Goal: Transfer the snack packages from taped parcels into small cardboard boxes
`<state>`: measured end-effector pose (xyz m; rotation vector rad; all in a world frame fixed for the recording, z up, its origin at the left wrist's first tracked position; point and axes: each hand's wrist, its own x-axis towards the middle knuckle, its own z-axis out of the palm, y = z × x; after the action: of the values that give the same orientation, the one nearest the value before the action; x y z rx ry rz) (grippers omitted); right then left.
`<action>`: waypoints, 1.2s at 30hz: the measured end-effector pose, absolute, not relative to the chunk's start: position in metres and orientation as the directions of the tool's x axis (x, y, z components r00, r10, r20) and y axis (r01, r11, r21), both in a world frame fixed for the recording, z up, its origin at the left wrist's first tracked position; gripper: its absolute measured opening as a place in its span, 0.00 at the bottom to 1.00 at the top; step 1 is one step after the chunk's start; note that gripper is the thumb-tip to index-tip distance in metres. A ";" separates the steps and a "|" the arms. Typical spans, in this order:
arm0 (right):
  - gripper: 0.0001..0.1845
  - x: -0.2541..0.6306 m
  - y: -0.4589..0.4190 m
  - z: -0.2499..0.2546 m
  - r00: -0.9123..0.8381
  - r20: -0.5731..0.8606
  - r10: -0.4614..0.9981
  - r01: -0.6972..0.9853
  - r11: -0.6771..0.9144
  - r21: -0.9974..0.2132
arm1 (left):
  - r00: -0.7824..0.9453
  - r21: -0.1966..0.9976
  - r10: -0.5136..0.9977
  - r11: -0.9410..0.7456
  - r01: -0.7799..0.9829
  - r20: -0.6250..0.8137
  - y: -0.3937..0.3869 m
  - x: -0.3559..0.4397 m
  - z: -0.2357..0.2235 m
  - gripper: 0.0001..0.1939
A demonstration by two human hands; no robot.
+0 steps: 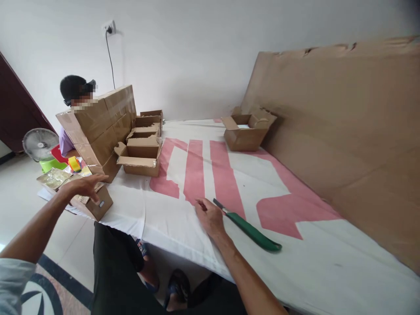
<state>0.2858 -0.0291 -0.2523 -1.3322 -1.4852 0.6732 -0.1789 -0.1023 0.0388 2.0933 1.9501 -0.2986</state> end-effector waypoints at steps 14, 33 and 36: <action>0.18 0.281 -0.027 -0.250 0.076 0.343 0.936 0.432 0.279 -0.858 | 0.055 -0.179 0.932 -0.126 0.976 -0.359 -0.145 -0.207 0.027 0.77; 0.14 0.278 -0.026 -0.235 0.110 0.283 0.953 0.378 0.223 -0.898 | 0.377 -0.045 0.926 -0.376 0.926 0.014 -0.116 0.001 -0.014 0.39; 0.15 0.282 -0.031 -0.233 0.089 0.265 0.960 0.354 0.218 -0.909 | 0.421 0.110 0.900 -0.433 0.895 0.116 -0.113 0.056 -0.028 0.40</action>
<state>0.2824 -0.0313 -0.2328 -1.3217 -1.4576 0.7385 0.0561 -0.1128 -0.0276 2.6220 1.6557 0.2446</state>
